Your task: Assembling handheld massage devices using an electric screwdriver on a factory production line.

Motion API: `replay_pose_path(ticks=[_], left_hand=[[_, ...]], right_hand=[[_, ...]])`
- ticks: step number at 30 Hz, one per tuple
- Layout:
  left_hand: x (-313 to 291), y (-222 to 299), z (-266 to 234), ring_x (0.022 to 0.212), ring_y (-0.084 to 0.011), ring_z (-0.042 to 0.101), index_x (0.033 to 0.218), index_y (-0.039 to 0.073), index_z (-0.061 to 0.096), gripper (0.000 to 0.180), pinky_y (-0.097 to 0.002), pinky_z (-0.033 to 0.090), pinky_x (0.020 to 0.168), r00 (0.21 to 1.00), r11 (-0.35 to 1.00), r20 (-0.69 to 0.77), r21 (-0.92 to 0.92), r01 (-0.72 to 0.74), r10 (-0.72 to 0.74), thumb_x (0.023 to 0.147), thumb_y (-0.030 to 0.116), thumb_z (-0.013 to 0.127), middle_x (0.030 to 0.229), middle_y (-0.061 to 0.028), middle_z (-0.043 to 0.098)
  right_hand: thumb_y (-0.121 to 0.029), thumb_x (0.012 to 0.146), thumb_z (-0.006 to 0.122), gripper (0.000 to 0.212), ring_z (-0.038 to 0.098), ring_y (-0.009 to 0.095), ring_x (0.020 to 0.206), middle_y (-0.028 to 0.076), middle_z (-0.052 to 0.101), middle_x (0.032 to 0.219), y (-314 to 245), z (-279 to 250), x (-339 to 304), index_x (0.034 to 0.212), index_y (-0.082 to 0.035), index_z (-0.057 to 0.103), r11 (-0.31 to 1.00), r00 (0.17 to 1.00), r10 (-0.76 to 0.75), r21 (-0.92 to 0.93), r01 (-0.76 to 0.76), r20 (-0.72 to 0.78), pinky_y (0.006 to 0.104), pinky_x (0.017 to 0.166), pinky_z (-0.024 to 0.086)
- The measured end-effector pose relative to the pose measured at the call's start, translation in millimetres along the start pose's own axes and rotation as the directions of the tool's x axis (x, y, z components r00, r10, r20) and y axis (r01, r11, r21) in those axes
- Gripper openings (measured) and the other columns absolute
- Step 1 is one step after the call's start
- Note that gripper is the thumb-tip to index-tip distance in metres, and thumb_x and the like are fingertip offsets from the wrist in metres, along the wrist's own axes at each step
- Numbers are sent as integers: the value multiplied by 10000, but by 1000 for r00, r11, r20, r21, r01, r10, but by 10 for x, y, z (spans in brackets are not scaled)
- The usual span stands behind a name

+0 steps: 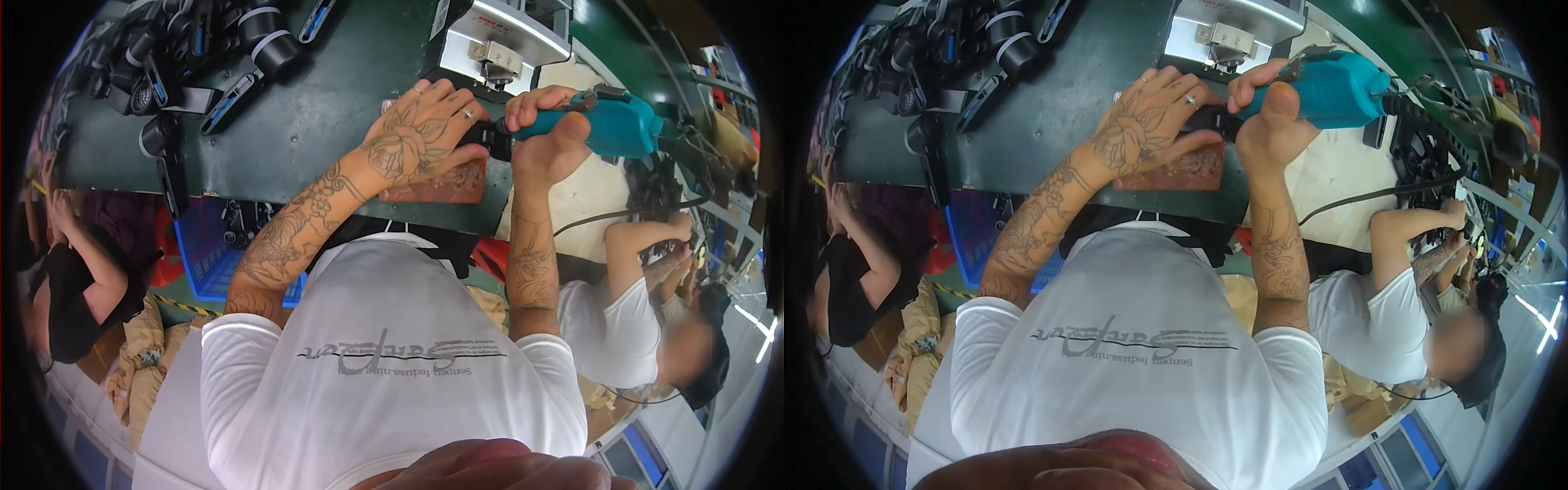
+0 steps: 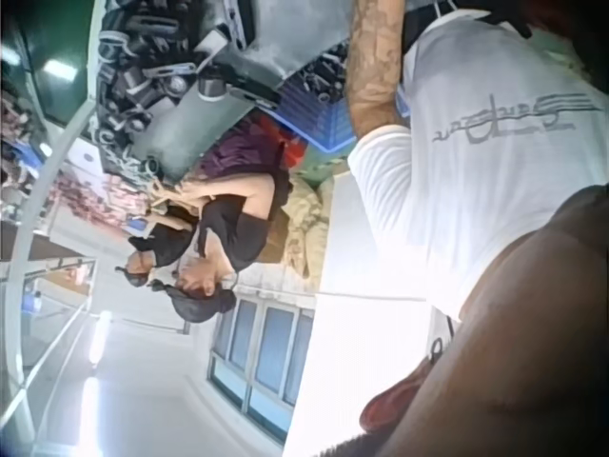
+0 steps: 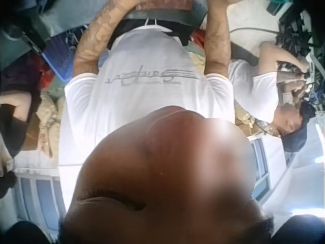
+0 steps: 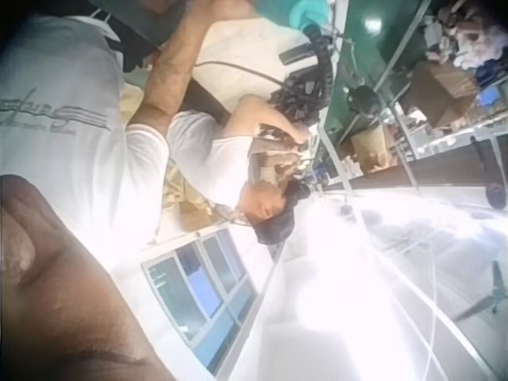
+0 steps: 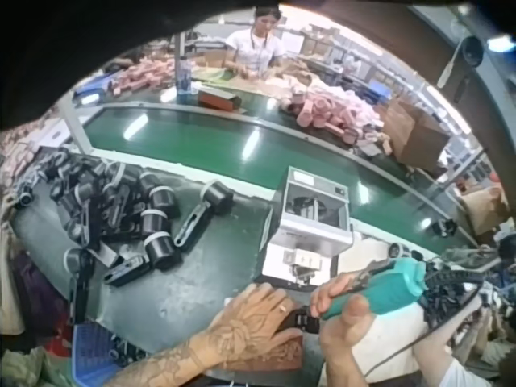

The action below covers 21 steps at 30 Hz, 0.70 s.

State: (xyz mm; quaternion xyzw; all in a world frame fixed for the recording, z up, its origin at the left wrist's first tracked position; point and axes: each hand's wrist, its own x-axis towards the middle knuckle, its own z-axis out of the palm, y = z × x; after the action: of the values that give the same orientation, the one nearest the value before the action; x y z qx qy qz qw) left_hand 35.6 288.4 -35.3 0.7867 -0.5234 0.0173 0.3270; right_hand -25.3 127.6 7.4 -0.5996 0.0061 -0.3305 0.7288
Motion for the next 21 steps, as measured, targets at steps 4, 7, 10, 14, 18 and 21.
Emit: replay_pose_path(ticks=[4,7,10,14,18,21], left_hand=[[6,-9,-26,1072,-250,530,1179,114,618,443,-413,418,995,1000,1000,14,-21,-2,2,932,481,618,1099,-58,572],[2,-8,-18,1045,-246,543,1191,121,627,423,-398,433,962,1000,1000,4,-16,-12,12,927,452,639,1095,-55,589],[-16,1,-21,1050,-248,543,1186,121,632,395,-403,428,971,1000,1000,-21,-22,-18,18,936,427,633,1091,-59,595],[-16,3,-22,1093,-279,535,1135,104,641,333,-445,403,1032,1000,995,-21,-103,12,-14,958,379,580,1089,-85,592],[18,23,-40,1109,-283,537,1137,106,643,292,-454,406,1040,1000,996,23,-83,9,-8,966,328,560,1111,-86,601],[16,60,-93,1098,-283,538,1139,105,642,291,-454,410,1039,998,993,41,-111,51,-47,965,324,563,1102,-84,599]], right_hand=[[-553,901,709,609,553,196,594,85,557,686,-48,28,45,975,33,558,999,995,33,-10,-34,-92,319,548,470],[-685,873,635,744,522,207,592,90,529,678,-176,128,119,1033,36,549,980,987,93,-162,-114,-131,332,581,456],[-694,876,623,745,526,207,605,85,532,705,-170,262,263,1051,27,558,991,993,-77,-119,66,-91,335,595,468],[-548,901,715,606,571,201,602,92,565,701,59,326,460,1016,27,558,983,982,-184,11,185,-38,311,581,492],[-434,955,697,476,567,190,598,84,570,699,121,297,434,993,21,561,969,970,-243,27,244,-9,305,569,490],[-443,939,715,493,559,182,597,79,572,706,-15,310,362,1012,22,566,992,991,-129,12,129,-21,306,567,490]])
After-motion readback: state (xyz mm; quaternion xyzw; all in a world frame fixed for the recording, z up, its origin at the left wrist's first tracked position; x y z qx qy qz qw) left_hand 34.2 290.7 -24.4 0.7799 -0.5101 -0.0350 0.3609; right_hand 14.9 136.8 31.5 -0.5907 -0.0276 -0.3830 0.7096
